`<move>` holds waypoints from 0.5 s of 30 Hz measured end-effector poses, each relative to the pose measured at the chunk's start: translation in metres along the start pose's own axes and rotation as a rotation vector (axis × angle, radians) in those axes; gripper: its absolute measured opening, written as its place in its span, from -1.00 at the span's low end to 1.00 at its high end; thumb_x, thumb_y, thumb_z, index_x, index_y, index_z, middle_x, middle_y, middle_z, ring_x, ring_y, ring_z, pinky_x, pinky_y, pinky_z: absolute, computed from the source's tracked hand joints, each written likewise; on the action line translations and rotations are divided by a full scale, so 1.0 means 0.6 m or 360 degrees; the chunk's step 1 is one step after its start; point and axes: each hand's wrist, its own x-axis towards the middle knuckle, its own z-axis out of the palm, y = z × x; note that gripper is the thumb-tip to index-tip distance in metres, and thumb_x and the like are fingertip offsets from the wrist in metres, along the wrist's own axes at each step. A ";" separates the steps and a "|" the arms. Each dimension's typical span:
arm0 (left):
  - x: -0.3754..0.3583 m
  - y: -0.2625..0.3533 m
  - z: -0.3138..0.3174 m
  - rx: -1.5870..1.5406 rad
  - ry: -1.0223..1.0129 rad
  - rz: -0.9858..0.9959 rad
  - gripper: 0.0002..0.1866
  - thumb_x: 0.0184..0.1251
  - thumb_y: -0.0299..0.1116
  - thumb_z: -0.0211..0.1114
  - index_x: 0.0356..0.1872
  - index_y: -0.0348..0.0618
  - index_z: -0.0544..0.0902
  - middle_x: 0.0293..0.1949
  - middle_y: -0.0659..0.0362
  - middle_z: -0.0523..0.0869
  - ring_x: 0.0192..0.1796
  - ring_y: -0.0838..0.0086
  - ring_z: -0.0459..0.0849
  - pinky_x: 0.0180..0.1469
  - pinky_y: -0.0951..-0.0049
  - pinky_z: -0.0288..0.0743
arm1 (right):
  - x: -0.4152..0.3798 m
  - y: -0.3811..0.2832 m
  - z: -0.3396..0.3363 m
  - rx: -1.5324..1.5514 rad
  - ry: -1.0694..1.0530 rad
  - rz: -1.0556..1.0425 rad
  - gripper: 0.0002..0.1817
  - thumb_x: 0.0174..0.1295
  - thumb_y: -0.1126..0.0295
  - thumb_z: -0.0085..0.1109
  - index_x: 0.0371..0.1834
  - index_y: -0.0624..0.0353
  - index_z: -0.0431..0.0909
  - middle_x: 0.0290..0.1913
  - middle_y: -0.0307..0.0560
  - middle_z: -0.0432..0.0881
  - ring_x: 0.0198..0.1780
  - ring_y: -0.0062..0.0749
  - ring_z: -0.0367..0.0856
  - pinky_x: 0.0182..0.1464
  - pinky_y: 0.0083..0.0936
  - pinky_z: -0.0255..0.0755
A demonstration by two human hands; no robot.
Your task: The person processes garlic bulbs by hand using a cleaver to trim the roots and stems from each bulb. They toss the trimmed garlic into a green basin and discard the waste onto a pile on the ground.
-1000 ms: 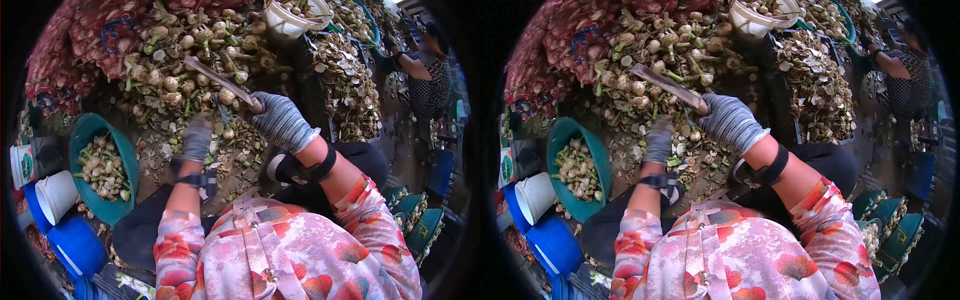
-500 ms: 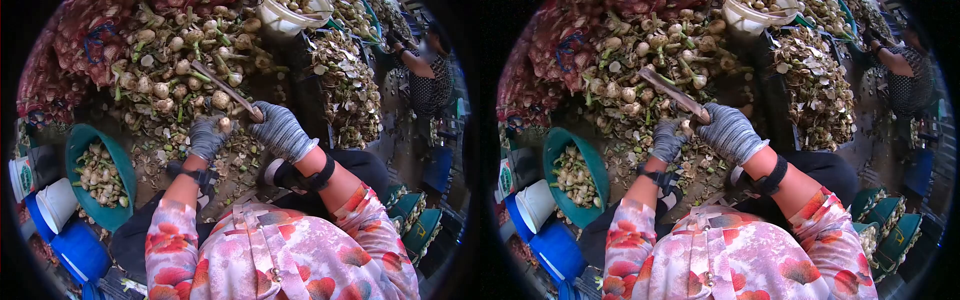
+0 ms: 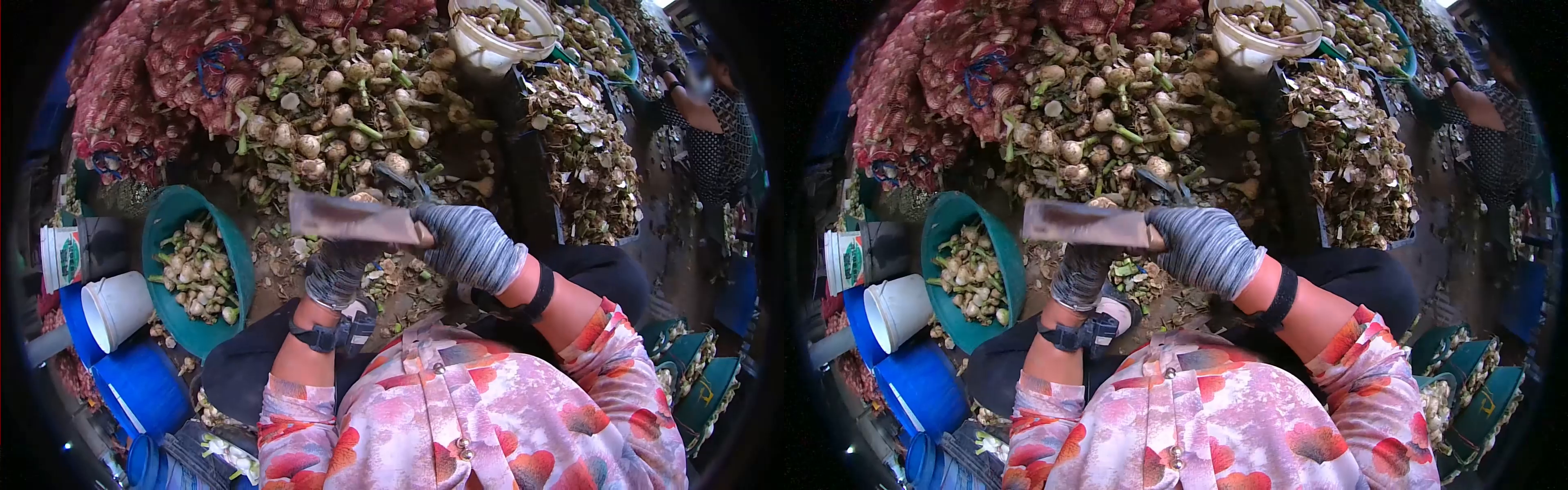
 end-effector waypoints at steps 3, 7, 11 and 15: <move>-0.026 0.023 -0.032 -0.0561 -0.0314 -0.0565 -0.47 0.43 0.05 0.09 0.32 0.08 0.41 0.27 0.09 0.48 0.27 0.22 0.48 0.31 0.07 0.33 | -0.012 -0.003 0.011 -0.0237 -0.0069 -0.0277 -0.74 0.06 0.21 0.32 -0.25 0.04 0.55 -0.39 0.02 0.66 -0.30 0.02 0.67 -0.29 -0.16 0.54; -0.061 0.025 -0.001 -0.0223 -0.0098 -0.0401 -0.52 0.47 0.00 0.04 0.31 0.06 0.43 0.27 0.10 0.49 0.28 0.22 0.47 0.34 0.05 0.28 | -0.012 -0.014 0.013 -0.0328 -0.0280 -0.0173 -0.70 -0.02 0.33 0.31 -0.17 0.02 0.57 -0.39 0.03 0.66 -0.28 0.04 0.67 -0.26 -0.18 0.54; -0.068 0.027 0.016 0.0130 0.0165 -0.0176 -0.51 0.48 -0.02 0.03 0.34 0.06 0.41 0.27 0.10 0.48 0.30 0.21 0.46 0.36 0.05 0.25 | -0.013 -0.011 0.023 -0.0349 -0.0324 -0.0110 -0.72 -0.01 0.35 0.28 -0.17 0.02 0.57 -0.40 0.06 0.66 -0.29 0.04 0.67 -0.27 -0.18 0.54; -0.094 0.026 0.029 -0.0267 -0.0194 -0.0421 -0.48 0.43 -0.03 0.12 0.32 0.02 0.41 0.24 0.07 0.50 0.28 0.21 0.47 0.31 0.14 0.32 | -0.005 0.022 0.044 -0.0366 -0.0301 -0.0152 -0.72 0.00 0.36 0.26 -0.17 0.04 0.57 -0.42 0.08 0.65 -0.29 0.05 0.67 -0.27 -0.17 0.54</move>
